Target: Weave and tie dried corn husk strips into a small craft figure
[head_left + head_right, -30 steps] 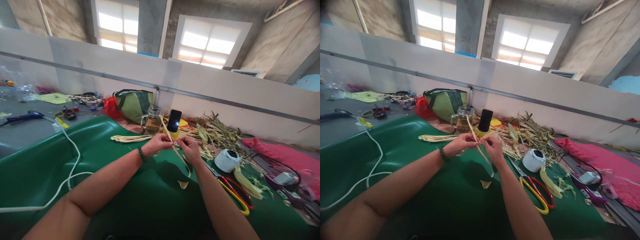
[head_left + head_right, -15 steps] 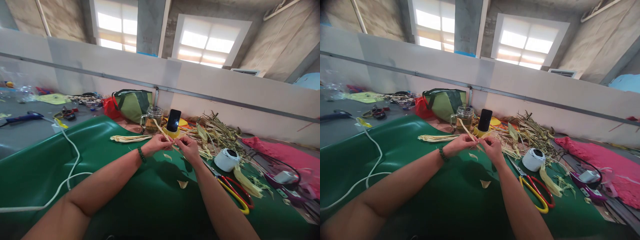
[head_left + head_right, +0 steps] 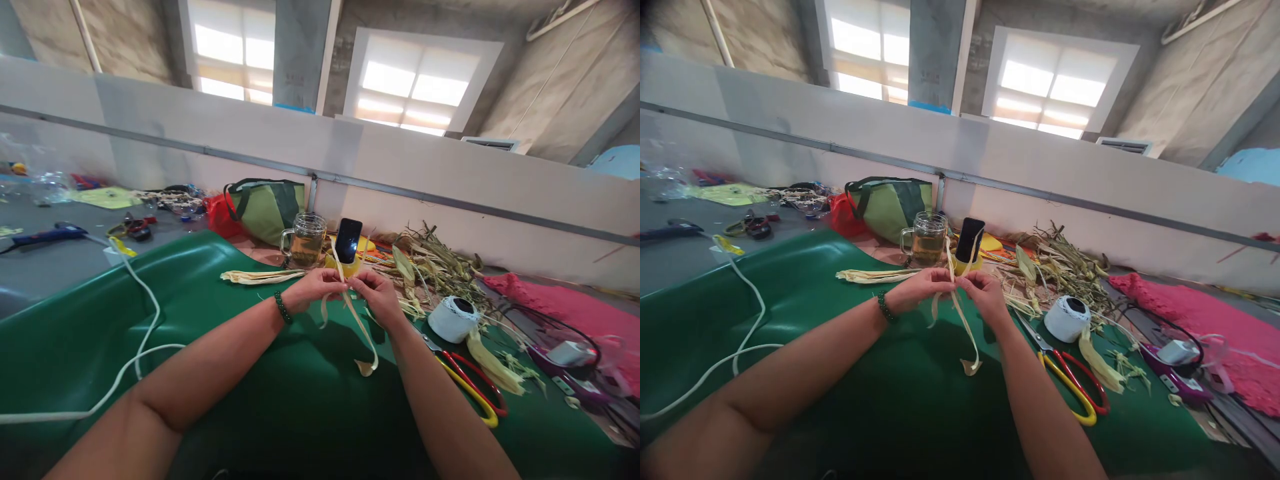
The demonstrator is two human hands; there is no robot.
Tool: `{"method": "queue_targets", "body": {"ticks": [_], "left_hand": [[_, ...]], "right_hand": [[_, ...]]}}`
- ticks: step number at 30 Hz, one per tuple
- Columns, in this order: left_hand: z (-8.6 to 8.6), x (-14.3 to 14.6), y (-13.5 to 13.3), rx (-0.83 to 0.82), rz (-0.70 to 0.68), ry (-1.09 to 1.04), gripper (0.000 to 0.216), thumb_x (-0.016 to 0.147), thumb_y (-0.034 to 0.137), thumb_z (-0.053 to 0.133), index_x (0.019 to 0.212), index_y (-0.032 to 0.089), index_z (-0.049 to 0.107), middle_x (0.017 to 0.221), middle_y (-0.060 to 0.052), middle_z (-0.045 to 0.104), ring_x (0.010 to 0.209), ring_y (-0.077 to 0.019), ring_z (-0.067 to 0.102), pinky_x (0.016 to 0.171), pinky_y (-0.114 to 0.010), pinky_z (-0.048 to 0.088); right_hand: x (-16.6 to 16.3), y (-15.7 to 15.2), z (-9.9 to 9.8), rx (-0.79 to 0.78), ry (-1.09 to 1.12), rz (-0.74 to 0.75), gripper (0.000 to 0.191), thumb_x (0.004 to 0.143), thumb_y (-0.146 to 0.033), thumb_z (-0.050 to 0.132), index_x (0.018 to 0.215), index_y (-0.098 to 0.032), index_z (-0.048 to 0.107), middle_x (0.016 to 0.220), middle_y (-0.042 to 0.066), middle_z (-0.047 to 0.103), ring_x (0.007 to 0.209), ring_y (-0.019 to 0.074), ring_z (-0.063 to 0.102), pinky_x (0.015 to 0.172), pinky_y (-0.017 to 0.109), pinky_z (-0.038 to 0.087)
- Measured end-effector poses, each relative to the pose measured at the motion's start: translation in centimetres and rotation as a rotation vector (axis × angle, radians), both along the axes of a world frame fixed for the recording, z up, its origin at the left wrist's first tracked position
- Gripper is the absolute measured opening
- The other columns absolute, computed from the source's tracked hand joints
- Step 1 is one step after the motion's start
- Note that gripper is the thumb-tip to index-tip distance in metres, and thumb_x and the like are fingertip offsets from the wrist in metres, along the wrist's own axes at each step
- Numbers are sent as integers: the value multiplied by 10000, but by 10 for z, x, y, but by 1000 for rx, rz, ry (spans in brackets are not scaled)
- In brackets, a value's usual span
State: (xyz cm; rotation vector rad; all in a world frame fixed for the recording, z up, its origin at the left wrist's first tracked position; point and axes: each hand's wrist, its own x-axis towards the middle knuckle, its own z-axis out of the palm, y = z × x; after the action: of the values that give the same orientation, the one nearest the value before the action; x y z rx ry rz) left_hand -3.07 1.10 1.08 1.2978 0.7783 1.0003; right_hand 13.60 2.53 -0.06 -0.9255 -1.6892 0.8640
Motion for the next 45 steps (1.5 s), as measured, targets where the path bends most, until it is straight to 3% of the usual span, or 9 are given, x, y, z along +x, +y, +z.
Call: {"method": "queue_targets", "body": {"ticks": [6, 18, 27, 34, 45], "left_hand": [[-5, -1, 3, 20, 6, -6, 250, 550, 220, 789, 677, 94, 615, 605, 21, 588, 577, -76, 550, 600, -209, 409], [-4, 0, 3, -8, -22, -74, 318, 500, 218, 839, 725, 86, 658, 672, -12, 666, 649, -108, 608, 684, -252, 502], [1, 0, -1, 105, 28, 4, 219, 565, 222, 778, 712, 88, 687, 643, -18, 669, 575, -88, 569, 593, -205, 459], [-5, 2, 3, 174, 143, 99, 202, 562, 228, 769, 627, 84, 643, 583, -19, 643, 581, -114, 593, 599, -211, 468], [-6, -1, 5, 170, 54, 10, 159, 535, 157, 760, 624, 87, 650, 613, -11, 638, 601, -91, 561, 610, -197, 442]], "right_hand": [[0, 0, -1, -7, -17, -9, 369, 628, -528, 698, 583, -181, 582, 496, -30, 499, 468, 97, 422, 475, 243, 344], [-2, 0, -2, 72, -52, -47, 341, 670, -499, 659, 577, -188, 555, 503, -35, 484, 476, 99, 410, 478, 245, 334], [-3, -3, 2, -33, 33, 47, 346, 635, -520, 699, 674, -188, 608, 557, -22, 579, 498, 110, 496, 520, 254, 418], [-4, -3, 1, -26, 41, -41, 365, 586, -509, 742, 678, -179, 617, 548, -22, 583, 491, 109, 499, 514, 256, 418], [2, -2, 0, -39, 37, 11, 359, 610, -499, 742, 759, -187, 643, 644, 12, 662, 564, 157, 608, 608, 324, 520]]}}
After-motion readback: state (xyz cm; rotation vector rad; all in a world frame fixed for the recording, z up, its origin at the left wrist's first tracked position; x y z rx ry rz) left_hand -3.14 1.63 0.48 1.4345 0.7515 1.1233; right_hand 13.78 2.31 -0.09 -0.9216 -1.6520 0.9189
